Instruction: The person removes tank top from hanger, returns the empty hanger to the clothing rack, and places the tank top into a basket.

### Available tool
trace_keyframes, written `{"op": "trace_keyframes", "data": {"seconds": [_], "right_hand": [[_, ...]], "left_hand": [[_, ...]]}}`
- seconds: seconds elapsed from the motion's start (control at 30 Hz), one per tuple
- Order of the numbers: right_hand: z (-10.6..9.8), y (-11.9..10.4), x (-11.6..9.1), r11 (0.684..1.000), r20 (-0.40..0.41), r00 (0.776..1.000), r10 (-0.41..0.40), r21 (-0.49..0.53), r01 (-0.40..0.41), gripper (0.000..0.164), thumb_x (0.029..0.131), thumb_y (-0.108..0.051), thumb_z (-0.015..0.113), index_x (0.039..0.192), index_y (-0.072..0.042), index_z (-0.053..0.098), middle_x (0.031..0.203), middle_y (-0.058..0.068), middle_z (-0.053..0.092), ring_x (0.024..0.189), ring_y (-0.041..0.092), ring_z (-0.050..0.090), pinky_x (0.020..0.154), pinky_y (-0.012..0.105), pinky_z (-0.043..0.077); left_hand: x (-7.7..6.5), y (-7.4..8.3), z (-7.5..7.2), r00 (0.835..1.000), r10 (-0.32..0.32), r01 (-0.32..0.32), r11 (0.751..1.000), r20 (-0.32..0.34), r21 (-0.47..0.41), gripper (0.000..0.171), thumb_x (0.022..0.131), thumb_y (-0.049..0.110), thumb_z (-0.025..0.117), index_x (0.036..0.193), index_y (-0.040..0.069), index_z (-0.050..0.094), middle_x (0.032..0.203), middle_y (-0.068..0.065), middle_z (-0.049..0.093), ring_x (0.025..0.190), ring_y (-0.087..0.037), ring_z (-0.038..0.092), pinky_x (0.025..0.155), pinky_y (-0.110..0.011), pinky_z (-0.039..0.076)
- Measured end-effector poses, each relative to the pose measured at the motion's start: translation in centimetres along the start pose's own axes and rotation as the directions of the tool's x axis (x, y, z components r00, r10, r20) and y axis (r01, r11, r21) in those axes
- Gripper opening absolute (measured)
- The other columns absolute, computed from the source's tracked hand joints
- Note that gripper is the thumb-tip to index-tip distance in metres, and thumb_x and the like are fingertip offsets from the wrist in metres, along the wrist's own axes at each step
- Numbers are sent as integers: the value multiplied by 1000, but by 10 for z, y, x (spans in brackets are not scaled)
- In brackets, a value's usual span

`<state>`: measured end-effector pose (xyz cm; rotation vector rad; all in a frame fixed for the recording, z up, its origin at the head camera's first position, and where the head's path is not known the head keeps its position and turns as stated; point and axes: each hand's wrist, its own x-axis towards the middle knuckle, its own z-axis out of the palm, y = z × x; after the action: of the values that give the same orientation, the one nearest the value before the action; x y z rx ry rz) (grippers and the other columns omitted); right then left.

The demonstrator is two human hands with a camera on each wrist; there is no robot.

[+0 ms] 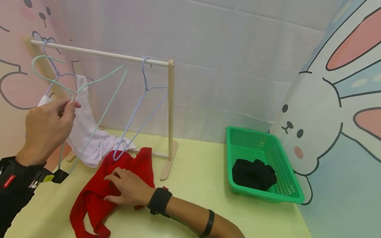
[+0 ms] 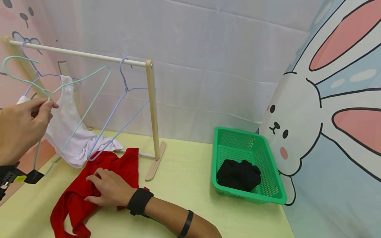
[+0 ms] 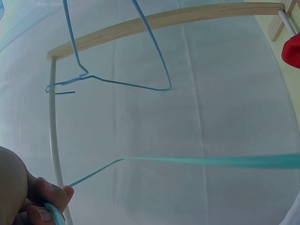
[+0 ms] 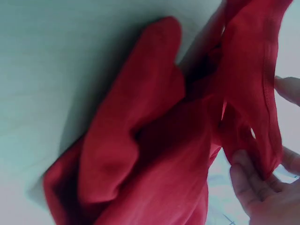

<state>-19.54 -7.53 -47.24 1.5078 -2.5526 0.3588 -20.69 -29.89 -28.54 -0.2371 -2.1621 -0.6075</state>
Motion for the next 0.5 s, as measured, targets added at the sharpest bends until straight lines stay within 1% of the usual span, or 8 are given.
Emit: {"op": "trace_keyframes", "data": {"seconds": [0.07,0.17,0.3,0.37,0.5], "right_hand": [[2,3,-1,1000,11,1000,26,12,-26,66,96,-51,77,149,-17,57,130,-5,53,102,-2,43,88,3,35],[6,6,-3,998,29,998,55,17,-55,76,94,-56,77,153,-17,50,140,-1,49,110,0,46,97,5,37],[9,9,-4,997,41,996,78,-29,-77,88,91,-64,76,158,-18,43,148,1,43,118,4,46,107,10,35],[10,10,-5,994,47,995,92,-58,-89,93,89,-68,75,160,-19,40,151,2,41,123,6,45,113,13,33],[12,10,-6,989,68,990,122,-92,-116,99,87,-74,73,163,-21,36,158,5,38,138,12,43,122,25,30]], "left_hand": [[2,0,1,1000,5,-5,1000,-7,2,39,108,21,48,105,-2,79,72,-22,70,59,16,32,49,-23,25],[4,1,2,1000,25,-25,1000,-12,11,38,108,20,49,105,-3,79,67,-19,66,56,9,33,47,-25,25],[7,2,3,999,49,-49,999,-3,22,37,109,20,50,103,-3,78,60,-12,59,51,-1,33,44,-28,23],[10,3,3,999,50,-50,998,3,28,37,109,21,50,102,-2,78,58,-9,54,49,-5,33,43,-30,23],[15,4,3,999,35,-36,998,17,41,36,109,23,51,101,0,78,57,-6,51,48,-11,33,43,-33,23]]}}
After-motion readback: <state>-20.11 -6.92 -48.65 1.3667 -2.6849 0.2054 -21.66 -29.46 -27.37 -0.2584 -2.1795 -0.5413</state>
